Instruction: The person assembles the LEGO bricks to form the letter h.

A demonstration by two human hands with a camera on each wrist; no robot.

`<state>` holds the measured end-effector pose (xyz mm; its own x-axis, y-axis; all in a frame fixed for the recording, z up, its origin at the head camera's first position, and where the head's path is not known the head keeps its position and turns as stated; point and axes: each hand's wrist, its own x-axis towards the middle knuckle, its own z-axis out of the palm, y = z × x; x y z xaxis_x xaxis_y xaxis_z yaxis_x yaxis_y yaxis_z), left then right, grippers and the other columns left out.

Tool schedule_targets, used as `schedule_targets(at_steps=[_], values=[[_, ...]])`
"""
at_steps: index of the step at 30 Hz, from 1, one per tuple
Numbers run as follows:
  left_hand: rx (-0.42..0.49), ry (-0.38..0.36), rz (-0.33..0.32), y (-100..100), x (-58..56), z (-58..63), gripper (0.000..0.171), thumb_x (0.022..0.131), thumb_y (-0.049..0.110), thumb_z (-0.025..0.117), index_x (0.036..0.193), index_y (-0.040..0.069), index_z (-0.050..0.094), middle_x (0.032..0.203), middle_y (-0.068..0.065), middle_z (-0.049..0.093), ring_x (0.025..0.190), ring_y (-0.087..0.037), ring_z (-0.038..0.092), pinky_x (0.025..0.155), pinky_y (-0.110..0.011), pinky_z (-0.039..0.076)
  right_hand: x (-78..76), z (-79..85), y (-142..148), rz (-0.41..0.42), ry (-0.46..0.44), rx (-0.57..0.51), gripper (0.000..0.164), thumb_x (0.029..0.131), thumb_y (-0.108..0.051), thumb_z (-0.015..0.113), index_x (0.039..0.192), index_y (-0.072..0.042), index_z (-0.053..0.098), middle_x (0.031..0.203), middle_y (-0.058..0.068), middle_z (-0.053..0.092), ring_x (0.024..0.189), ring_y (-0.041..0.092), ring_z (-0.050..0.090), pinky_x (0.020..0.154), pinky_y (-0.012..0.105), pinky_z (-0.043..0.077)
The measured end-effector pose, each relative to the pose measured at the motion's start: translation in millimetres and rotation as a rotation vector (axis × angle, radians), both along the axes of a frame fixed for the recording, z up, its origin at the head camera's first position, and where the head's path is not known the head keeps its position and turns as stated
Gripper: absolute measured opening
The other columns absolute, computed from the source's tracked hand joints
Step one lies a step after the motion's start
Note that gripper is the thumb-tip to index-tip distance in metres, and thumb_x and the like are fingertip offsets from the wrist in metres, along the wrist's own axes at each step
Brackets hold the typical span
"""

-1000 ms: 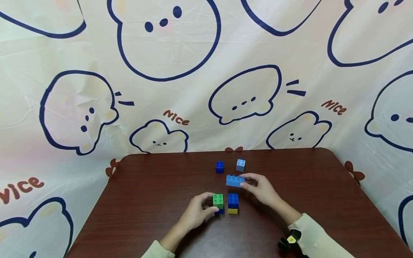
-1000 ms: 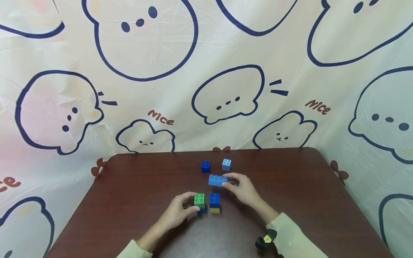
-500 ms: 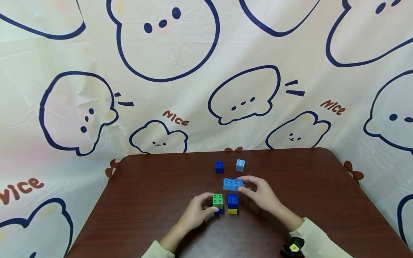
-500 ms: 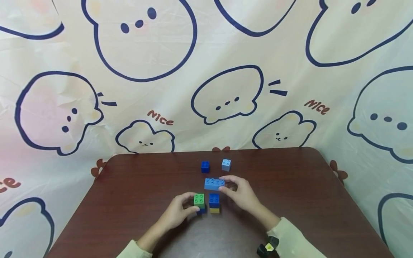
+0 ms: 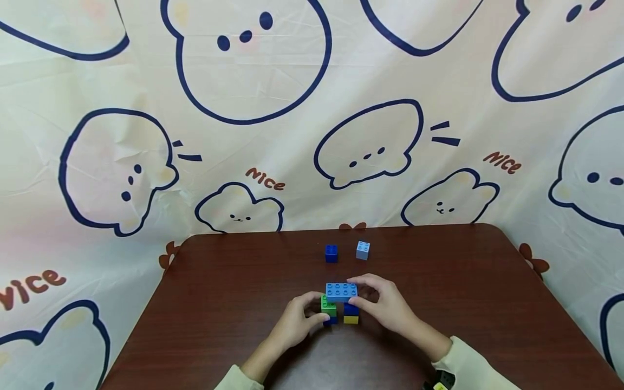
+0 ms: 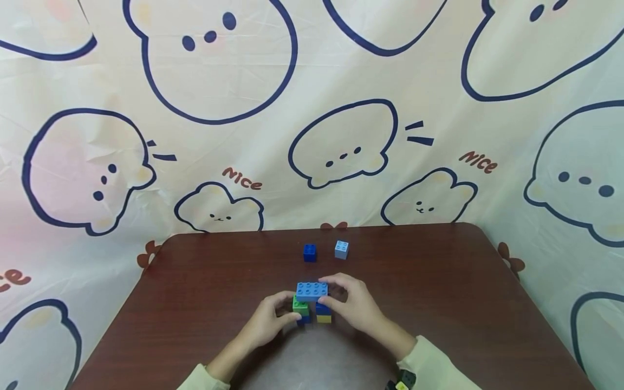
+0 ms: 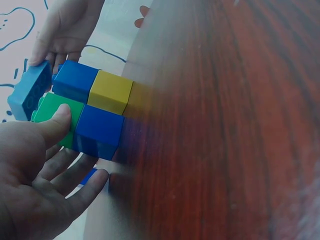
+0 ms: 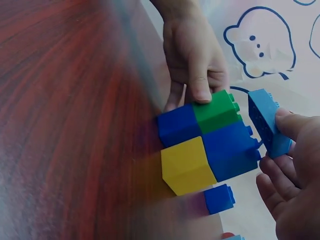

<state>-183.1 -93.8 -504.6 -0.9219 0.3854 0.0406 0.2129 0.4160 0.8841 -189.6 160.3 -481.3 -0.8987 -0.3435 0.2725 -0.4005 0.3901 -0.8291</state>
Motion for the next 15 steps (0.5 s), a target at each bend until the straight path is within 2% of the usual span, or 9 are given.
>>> schedule_targets(at_steps=[8, 15], values=[[0.006, -0.009, 0.0, -0.3, -0.8, -1.0, 0.037, 0.093, 0.014, 0.076, 0.127, 0.005, 0.066, 0.118, -0.008, 0.07, 0.098, -0.02, 0.069, 0.077, -0.028, 0.057, 1.5, -9.9, -3.9, 0.003, 0.056, 0.038, 0.037, 0.093, -0.028, 0.077, 0.126, -0.013, 0.071, 0.114, -0.005, 0.068, 0.091, 0.013, 0.062, 0.077, 0.028, 0.057], [0.003, -0.004, -0.001, -0.3, -1.2, -2.6, 0.036, 0.094, 0.012, 0.075, 0.129, 0.007, 0.065, 0.118, -0.006, 0.07, 0.097, -0.017, 0.069, 0.077, -0.027, 0.057, 4.4, -8.8, -6.3, 0.012, 0.059, 0.061, 0.038, 0.092, -0.028, 0.078, 0.126, -0.012, 0.07, 0.116, -0.004, 0.068, 0.093, 0.013, 0.061, 0.079, 0.028, 0.057]])
